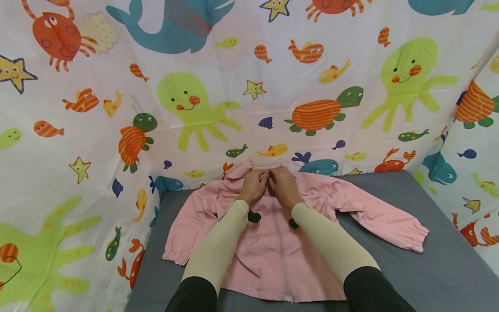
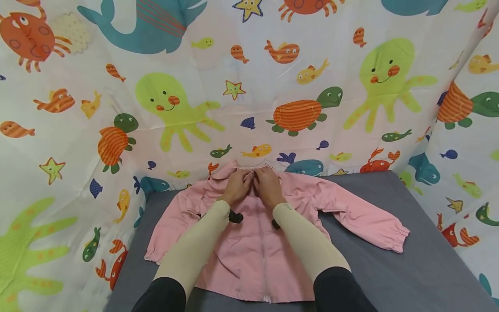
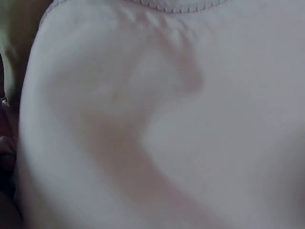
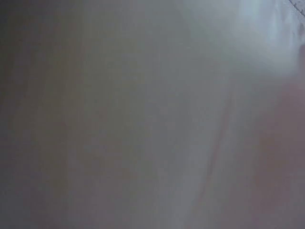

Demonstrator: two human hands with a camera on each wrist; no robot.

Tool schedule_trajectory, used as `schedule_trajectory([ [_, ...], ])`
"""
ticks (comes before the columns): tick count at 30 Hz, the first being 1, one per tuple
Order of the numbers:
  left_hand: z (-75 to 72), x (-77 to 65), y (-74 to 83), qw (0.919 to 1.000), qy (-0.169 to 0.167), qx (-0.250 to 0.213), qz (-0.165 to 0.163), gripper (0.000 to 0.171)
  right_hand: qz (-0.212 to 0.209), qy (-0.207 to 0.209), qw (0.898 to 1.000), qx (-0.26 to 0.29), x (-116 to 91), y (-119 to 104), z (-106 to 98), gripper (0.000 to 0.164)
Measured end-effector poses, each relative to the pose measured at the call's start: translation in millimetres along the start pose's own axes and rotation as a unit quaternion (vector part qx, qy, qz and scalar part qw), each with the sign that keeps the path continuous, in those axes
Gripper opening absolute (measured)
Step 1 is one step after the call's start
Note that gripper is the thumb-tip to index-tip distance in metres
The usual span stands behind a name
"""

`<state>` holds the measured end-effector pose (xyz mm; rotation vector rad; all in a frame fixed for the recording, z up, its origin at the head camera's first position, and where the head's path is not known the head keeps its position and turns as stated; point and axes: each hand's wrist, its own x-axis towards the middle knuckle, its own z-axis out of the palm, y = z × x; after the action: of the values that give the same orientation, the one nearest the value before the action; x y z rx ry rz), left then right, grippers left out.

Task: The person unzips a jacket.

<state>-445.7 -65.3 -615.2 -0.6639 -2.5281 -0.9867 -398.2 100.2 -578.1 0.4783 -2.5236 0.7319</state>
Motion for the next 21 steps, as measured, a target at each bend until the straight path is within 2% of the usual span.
schedule_trajectory([
  [2,2.0,1.9,-1.8,0.9996,0.021,-0.016,0.007,0.026,-0.013,0.013,1.0,0.0,-1.7,1.0,-1.9,0.028],
  [5,-6.5,4.3,6.6,0.998,0.035,-0.049,-0.019,0.027,-0.037,0.047,0.998,0.01,-2.7,1.7,-5.4,0.025],
  [9,-32.3,5.8,35.3,0.9949,0.051,-0.08,-0.033,0.028,-0.075,0.098,0.992,0.016,-2.6,-0.9,-11.1,0.02],
  [12,-51.8,9.1,56.7,0.9925,0.08,-0.086,-0.034,0.029,-0.119,0.113,0.986,0.007,-5.9,-10.2,-19.0,0.017],
  [14,-61.4,12.2,64.2,0.989,0.102,-0.096,-0.047,0.032,-0.159,0.108,0.981,-0.009,-14.3,-20.1,-27.5,0.012],
  [18,-86.8,24.0,77.5,0.9767,0.154,-0.11,-0.1,0.037,-0.238,0.06,0.969,-0.037,-45.2,-40.5,-48.9,0.008],
  [21,-106.1,36.6,87.7,0.9663,0.197,-0.102,-0.13,0.038,-0.256,0.004,0.965,-0.05,-70.0,-51.8,-63.8,0.014],
])
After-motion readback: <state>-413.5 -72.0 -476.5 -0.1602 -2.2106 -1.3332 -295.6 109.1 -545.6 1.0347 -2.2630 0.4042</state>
